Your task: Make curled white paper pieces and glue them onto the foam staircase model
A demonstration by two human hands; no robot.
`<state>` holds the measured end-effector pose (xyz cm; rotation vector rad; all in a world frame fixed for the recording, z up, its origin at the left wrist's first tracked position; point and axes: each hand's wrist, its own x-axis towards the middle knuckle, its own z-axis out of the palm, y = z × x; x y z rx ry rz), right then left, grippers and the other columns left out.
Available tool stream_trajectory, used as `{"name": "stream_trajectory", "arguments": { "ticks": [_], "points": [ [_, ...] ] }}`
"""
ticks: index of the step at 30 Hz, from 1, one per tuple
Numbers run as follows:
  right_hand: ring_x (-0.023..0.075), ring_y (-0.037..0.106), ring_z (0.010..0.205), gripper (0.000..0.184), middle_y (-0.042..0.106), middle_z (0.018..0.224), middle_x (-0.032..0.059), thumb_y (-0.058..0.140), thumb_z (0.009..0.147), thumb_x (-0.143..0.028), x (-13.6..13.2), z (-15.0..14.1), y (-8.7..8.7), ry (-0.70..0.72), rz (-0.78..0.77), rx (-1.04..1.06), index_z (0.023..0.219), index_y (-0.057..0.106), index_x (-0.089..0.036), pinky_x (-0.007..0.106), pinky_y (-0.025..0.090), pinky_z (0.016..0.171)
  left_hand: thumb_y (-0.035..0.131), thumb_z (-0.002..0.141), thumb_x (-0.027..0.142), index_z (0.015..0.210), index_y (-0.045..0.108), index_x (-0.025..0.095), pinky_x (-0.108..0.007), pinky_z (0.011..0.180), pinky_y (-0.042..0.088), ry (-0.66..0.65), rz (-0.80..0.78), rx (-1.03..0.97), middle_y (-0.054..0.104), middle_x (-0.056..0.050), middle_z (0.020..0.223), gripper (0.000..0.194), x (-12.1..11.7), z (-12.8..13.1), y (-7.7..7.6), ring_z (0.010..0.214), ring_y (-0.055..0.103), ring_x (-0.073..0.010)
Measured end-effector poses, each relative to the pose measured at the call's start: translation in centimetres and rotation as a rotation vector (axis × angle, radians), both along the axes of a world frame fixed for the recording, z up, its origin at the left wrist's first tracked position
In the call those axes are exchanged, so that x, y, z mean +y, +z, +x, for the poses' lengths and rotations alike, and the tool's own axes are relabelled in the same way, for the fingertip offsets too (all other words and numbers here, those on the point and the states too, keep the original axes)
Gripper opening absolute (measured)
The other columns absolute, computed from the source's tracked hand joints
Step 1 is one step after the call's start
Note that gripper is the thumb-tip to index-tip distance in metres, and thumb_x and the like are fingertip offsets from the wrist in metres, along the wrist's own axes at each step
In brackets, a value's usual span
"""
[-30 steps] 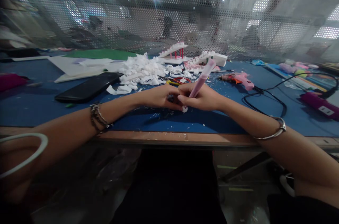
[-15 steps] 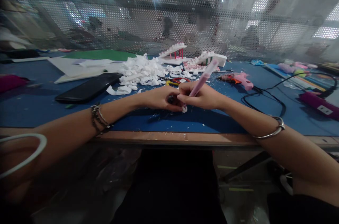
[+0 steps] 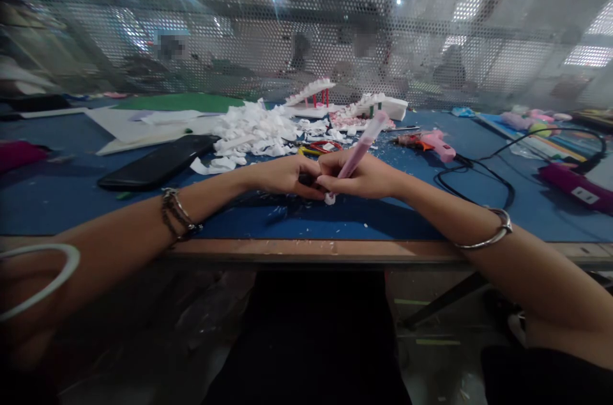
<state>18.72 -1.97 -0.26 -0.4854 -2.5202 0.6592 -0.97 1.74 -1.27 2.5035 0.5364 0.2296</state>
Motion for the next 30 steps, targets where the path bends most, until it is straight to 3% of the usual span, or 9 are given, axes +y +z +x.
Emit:
{"name": "stream_trajectory", "arguments": {
  "ticks": [11,22,30],
  "points": [
    [0.0054,0.035,0.059,0.025,0.040,0.062,-0.0052,0.052,0.088,-0.027,0.31,0.09,-0.29,-0.013,0.028,-0.009,0.067,0.043,-0.015,0.020,0.028,0.055,0.064,0.071,0.038,0.088,0.060,0.011,-0.025,0.067,0.040,0.081,0.058,0.003,0.060,-0.003,0.078,0.033,-0.81,0.42,0.22,0.073,0.054,-0.0139],
    [0.0051,0.034,0.056,0.025,0.039,0.060,-0.0057,0.050,0.087,-0.023,0.44,-0.02,-0.27,-0.042,0.063,0.034,0.065,0.042,-0.016,0.020,0.028,0.054,0.064,0.072,0.035,0.087,0.065,0.013,-0.022,0.061,0.035,0.030,-0.037,-0.019,0.058,0.000,0.071,0.026,-0.28,0.35,0.12,0.063,0.049,-0.0091],
    [0.0049,0.035,0.057,0.024,0.039,0.060,-0.0057,0.050,0.087,-0.023,0.26,-0.14,-0.31,-0.027,0.066,0.022,0.066,0.042,-0.016,0.019,0.029,0.054,0.064,0.072,0.037,0.086,0.063,0.012,-0.022,0.062,0.036,0.050,0.006,-0.014,0.055,0.000,0.071,0.029,-0.43,0.42,0.20,0.066,0.049,-0.0103]
  ]
}}
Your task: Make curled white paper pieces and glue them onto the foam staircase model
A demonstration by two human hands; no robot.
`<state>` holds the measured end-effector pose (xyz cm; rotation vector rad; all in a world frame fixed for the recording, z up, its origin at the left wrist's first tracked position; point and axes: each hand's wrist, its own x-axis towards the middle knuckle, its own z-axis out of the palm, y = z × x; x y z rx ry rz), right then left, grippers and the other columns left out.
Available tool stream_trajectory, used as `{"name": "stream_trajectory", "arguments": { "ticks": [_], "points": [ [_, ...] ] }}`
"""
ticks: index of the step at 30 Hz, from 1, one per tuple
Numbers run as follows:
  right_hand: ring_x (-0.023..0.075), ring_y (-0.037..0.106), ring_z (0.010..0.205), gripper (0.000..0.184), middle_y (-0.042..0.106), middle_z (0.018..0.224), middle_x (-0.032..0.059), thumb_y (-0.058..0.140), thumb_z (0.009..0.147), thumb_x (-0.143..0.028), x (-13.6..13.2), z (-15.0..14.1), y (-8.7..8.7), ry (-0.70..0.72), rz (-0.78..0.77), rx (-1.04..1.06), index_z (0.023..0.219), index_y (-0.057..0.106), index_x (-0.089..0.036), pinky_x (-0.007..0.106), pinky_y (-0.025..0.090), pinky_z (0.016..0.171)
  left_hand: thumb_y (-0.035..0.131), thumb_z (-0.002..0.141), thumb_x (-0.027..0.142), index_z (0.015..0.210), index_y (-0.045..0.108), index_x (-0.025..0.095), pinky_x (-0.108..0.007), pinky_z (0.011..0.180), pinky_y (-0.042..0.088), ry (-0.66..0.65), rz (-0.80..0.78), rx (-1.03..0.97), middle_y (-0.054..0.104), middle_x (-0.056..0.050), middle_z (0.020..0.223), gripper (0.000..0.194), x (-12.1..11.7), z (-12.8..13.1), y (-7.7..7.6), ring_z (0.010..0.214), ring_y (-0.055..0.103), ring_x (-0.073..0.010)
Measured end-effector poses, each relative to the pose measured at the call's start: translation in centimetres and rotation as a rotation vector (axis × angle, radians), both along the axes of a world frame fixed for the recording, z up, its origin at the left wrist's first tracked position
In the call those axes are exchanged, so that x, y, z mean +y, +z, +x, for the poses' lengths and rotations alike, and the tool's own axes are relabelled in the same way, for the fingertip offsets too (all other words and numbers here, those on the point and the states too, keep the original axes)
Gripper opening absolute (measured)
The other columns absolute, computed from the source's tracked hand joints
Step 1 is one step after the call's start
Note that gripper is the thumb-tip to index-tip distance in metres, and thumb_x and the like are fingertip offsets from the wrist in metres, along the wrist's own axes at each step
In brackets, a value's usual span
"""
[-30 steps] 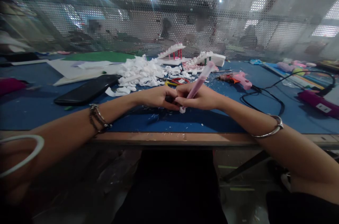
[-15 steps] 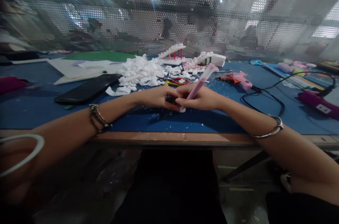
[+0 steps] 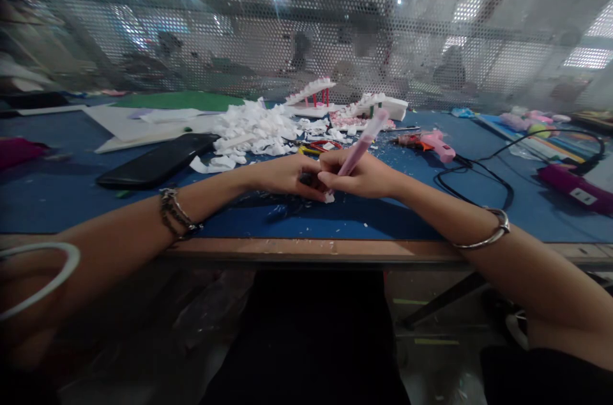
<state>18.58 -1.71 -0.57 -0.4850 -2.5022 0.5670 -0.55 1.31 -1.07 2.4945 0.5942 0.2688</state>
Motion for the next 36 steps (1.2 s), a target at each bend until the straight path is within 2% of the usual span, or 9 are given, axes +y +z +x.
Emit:
{"name": "stream_trajectory", "arguments": {
  "ticks": [7,19,26,36],
  "points": [
    [0.0062,0.037,0.059,0.022,0.042,0.061,-0.0047,0.049,0.088,-0.026,0.00,0.10,0.07,-0.014,0.027,-0.026,0.069,0.045,-0.015,0.020,0.029,0.055,0.063,0.072,0.040,0.082,0.060,0.012,-0.022,0.061,0.036,0.013,0.026,0.019,0.054,0.000,0.071,0.030,0.00,-0.02,0.00,0.067,0.049,-0.0108],
    [0.0062,0.035,0.058,0.026,0.039,0.060,-0.0054,0.051,0.087,-0.027,-0.35,-0.14,0.09,-0.026,-0.005,-0.032,0.066,0.041,-0.017,0.021,0.028,0.055,0.063,0.072,0.037,0.086,0.061,0.013,-0.022,0.064,0.038,-0.011,0.024,0.018,0.057,-0.001,0.074,0.028,0.03,-0.06,-0.06,0.070,0.051,-0.0117],
    [0.0064,0.035,0.059,0.025,0.039,0.061,-0.0054,0.051,0.088,-0.029,-0.34,-0.29,0.09,-0.018,-0.005,-0.035,0.067,0.042,-0.017,0.021,0.028,0.055,0.065,0.071,0.035,0.082,0.061,0.013,-0.021,0.063,0.037,-0.023,-0.026,-0.019,0.059,0.000,0.074,0.025,0.01,-0.02,-0.02,0.070,0.052,-0.0106],
    [0.0067,0.035,0.058,0.023,0.040,0.061,-0.0052,0.049,0.088,-0.027,-0.58,-0.36,0.16,-0.011,-0.016,-0.049,0.069,0.042,-0.016,0.021,0.027,0.055,0.065,0.071,0.035,0.080,0.060,0.013,-0.020,0.060,0.035,-0.022,0.005,-0.020,0.057,0.001,0.070,0.024,-0.14,0.11,-0.05,0.066,0.050,-0.0092]
  ]
}}
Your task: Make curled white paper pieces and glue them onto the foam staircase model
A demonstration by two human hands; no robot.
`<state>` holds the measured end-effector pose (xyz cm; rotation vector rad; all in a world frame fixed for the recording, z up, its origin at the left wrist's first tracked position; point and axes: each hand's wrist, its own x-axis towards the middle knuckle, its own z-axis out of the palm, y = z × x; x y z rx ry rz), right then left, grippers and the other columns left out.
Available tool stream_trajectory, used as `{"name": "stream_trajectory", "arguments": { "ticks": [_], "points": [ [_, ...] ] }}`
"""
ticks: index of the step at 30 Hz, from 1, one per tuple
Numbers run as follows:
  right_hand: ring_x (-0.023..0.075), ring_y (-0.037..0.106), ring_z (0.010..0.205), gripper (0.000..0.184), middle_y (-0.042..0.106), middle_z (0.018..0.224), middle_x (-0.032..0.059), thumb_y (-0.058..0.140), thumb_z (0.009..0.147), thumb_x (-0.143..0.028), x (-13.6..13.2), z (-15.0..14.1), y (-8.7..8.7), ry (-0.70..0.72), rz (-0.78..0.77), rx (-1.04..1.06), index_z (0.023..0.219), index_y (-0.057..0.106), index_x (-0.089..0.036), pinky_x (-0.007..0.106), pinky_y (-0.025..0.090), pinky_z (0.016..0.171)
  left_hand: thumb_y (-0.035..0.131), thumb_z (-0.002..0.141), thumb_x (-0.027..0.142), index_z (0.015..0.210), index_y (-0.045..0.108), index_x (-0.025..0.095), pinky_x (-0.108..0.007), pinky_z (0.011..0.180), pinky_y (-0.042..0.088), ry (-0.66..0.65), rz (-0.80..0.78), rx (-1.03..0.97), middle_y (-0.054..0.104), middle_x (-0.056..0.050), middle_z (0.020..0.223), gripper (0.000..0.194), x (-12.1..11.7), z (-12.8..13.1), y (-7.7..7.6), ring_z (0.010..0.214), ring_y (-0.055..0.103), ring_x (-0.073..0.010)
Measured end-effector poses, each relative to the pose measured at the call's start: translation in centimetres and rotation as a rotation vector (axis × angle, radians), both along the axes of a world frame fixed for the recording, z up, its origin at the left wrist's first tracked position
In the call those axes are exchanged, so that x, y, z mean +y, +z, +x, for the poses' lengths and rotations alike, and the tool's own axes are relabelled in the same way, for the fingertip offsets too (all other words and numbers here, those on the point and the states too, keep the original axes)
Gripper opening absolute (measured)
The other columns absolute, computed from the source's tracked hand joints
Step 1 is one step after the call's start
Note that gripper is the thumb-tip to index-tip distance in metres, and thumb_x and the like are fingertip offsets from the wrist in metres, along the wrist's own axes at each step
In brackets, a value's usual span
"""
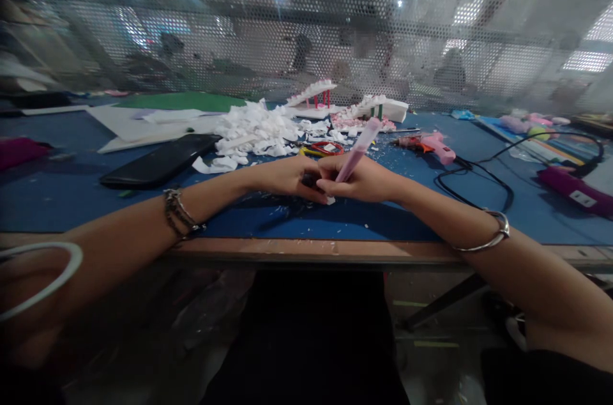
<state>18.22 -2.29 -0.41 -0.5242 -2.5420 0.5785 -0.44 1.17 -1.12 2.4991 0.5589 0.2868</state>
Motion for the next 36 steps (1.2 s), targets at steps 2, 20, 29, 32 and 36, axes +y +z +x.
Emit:
{"name": "stream_trajectory", "arguments": {
  "ticks": [2,20,29,32,36],
  "points": [
    [0.0065,0.034,0.059,0.023,0.038,0.062,-0.0054,0.048,0.088,-0.025,0.05,-0.02,-0.01,0.015,-0.003,-0.020,0.068,0.041,-0.017,0.021,0.027,0.056,0.064,0.072,0.034,0.080,0.061,0.013,-0.020,0.060,0.035,-0.020,-0.010,-0.001,0.058,0.001,0.070,0.023,0.01,-0.03,0.00,0.065,0.051,-0.0091],
    [0.0068,0.037,0.059,0.022,0.041,0.062,-0.0050,0.050,0.088,-0.025,0.24,0.12,-0.20,0.000,-0.006,0.005,0.069,0.043,-0.016,0.021,0.029,0.056,0.064,0.075,0.039,0.085,0.066,0.014,-0.023,0.065,0.038,-0.007,0.007,0.062,0.063,-0.002,0.075,0.027,0.64,-0.53,0.13,0.069,0.054,-0.0112],
    [0.0062,0.036,0.059,0.021,0.040,0.064,-0.0045,0.048,0.088,-0.023,-0.04,-0.02,-0.02,0.024,0.062,-0.011,0.069,0.043,-0.016,0.020,0.029,0.056,0.065,0.075,0.031,0.080,0.071,0.015,-0.022,0.067,0.039,-0.048,-0.019,0.007,0.069,-0.002,0.077,0.017,0.36,-0.50,0.41,0.071,0.057,-0.0110],
    [0.0062,0.036,0.058,0.022,0.039,0.063,-0.0047,0.047,0.088,-0.025,-0.06,-0.01,-0.01,0.023,0.066,-0.019,0.068,0.042,-0.016,0.020,0.028,0.055,0.066,0.073,0.030,0.078,0.071,0.016,-0.021,0.065,0.038,-0.054,-0.002,-0.006,0.069,-0.001,0.075,0.016,0.34,-0.51,0.48,0.069,0.056,-0.0105],
    [0.0064,0.035,0.059,0.020,0.039,0.063,-0.0047,0.046,0.088,-0.024,-0.06,0.02,0.02,0.030,0.090,-0.041,0.070,0.043,-0.016,0.020,0.028,0.057,0.066,0.074,0.031,0.076,0.071,0.016,-0.021,0.063,0.037,-0.070,0.026,-0.011,0.067,0.000,0.070,0.015,0.47,-0.49,0.49,0.066,0.054,-0.0094]
  ]
}}
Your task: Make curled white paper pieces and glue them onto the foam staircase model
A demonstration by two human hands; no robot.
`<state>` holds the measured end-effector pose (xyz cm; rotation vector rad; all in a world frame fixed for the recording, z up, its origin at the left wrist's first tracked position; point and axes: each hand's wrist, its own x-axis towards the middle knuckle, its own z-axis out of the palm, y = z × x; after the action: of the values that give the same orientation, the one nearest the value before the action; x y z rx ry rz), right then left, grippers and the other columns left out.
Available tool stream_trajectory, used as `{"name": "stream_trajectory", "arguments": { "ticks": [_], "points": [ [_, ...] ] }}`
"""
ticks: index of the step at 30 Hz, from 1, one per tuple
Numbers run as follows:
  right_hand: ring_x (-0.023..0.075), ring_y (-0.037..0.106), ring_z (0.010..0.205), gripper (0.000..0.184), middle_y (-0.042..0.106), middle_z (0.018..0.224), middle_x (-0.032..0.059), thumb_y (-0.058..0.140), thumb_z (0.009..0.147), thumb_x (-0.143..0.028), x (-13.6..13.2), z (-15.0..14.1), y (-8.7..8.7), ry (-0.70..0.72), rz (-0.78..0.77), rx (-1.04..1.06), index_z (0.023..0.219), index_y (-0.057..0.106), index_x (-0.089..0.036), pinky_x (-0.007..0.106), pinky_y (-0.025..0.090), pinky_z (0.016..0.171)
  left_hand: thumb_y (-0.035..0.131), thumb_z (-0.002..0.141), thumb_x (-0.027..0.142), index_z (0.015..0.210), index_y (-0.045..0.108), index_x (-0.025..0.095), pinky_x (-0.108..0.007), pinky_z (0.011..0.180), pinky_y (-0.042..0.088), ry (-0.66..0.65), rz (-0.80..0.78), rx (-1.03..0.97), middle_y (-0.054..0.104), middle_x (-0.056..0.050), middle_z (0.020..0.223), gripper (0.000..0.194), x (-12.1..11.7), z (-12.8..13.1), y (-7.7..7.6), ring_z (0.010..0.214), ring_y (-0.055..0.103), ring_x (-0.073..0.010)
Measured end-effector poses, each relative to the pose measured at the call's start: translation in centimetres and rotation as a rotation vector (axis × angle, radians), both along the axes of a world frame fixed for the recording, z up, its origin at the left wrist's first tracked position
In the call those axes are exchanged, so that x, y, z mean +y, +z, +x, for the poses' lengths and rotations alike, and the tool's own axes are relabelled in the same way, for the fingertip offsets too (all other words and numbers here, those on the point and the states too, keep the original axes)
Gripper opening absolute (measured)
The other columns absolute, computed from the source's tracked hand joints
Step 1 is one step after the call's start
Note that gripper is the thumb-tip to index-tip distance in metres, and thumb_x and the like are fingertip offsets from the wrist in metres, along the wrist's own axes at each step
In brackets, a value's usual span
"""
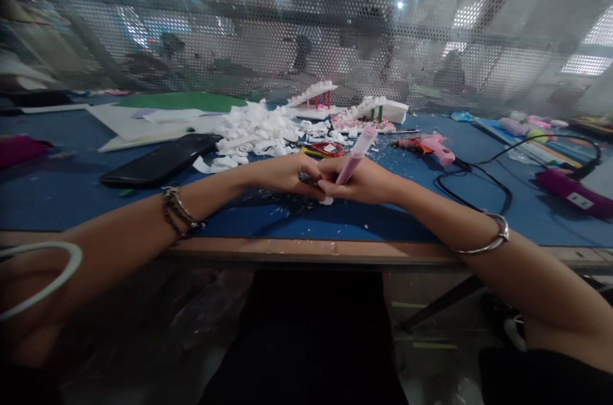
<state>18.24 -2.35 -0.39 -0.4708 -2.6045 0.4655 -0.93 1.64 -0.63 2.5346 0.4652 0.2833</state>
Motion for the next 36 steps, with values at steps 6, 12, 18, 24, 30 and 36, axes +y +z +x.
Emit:
{"name": "stream_trajectory", "arguments": {
  "ticks": [6,12,18,24,30,36],
  "points": [
    [0.0058,0.036,0.058,0.020,0.039,0.062,-0.0049,0.048,0.088,-0.023,-0.07,-0.06,0.05,0.007,0.012,0.006,0.070,0.044,-0.016,0.020,0.029,0.056,0.065,0.074,0.030,0.075,0.070,0.016,-0.020,0.062,0.036,-0.006,0.001,-0.001,0.065,0.000,0.069,0.016,-0.08,0.04,0.03,0.065,0.053,-0.0092],
    [0.0053,0.038,0.060,0.018,0.042,0.065,-0.0043,0.048,0.089,-0.022,0.08,0.05,-0.04,0.017,0.015,-0.001,0.072,0.047,-0.015,0.019,0.031,0.057,0.063,0.075,0.030,0.074,0.071,0.016,-0.022,0.065,0.037,-0.042,-0.026,0.002,0.065,0.000,0.071,0.015,0.24,-0.13,-0.01,0.067,0.054,-0.0104],
    [0.0057,0.038,0.060,0.023,0.042,0.064,-0.0036,0.050,0.089,-0.026,-0.08,0.03,0.02,0.010,-0.015,0.010,0.070,0.047,-0.014,0.019,0.031,0.056,0.061,0.076,0.033,0.081,0.071,0.017,-0.022,0.067,0.039,-0.057,0.015,0.025,0.066,-0.002,0.076,0.020,0.71,-0.25,-0.19,0.072,0.056,-0.0124],
    [0.0055,0.038,0.059,0.021,0.041,0.063,-0.0043,0.049,0.088,-0.022,-0.18,-0.07,0.08,0.007,0.003,0.010,0.069,0.045,-0.015,0.019,0.031,0.056,0.060,0.077,0.033,0.083,0.070,0.015,-0.021,0.066,0.039,-0.049,0.059,0.016,0.066,-0.002,0.075,0.022,0.53,-0.21,-0.25,0.071,0.056,-0.0115],
    [0.0055,0.036,0.057,0.026,0.039,0.061,-0.0048,0.048,0.088,-0.024,-0.07,-0.06,-0.04,0.017,0.000,-0.048,0.065,0.041,-0.016,0.019,0.030,0.055,0.061,0.076,0.032,0.085,0.068,0.013,-0.021,0.067,0.041,-0.027,0.059,0.047,0.067,-0.004,0.077,0.022,0.50,-0.21,-0.22,0.072,0.059,-0.0122],
    [0.0053,0.037,0.057,0.025,0.041,0.062,-0.0043,0.049,0.089,-0.026,-0.23,-0.16,0.19,0.025,0.018,-0.017,0.067,0.043,-0.015,0.018,0.031,0.055,0.062,0.076,0.035,0.083,0.067,0.016,-0.021,0.064,0.040,-0.050,0.068,0.019,0.068,-0.002,0.076,0.021,0.68,-0.21,-0.50,0.069,0.058,-0.0111]
  ]
}}
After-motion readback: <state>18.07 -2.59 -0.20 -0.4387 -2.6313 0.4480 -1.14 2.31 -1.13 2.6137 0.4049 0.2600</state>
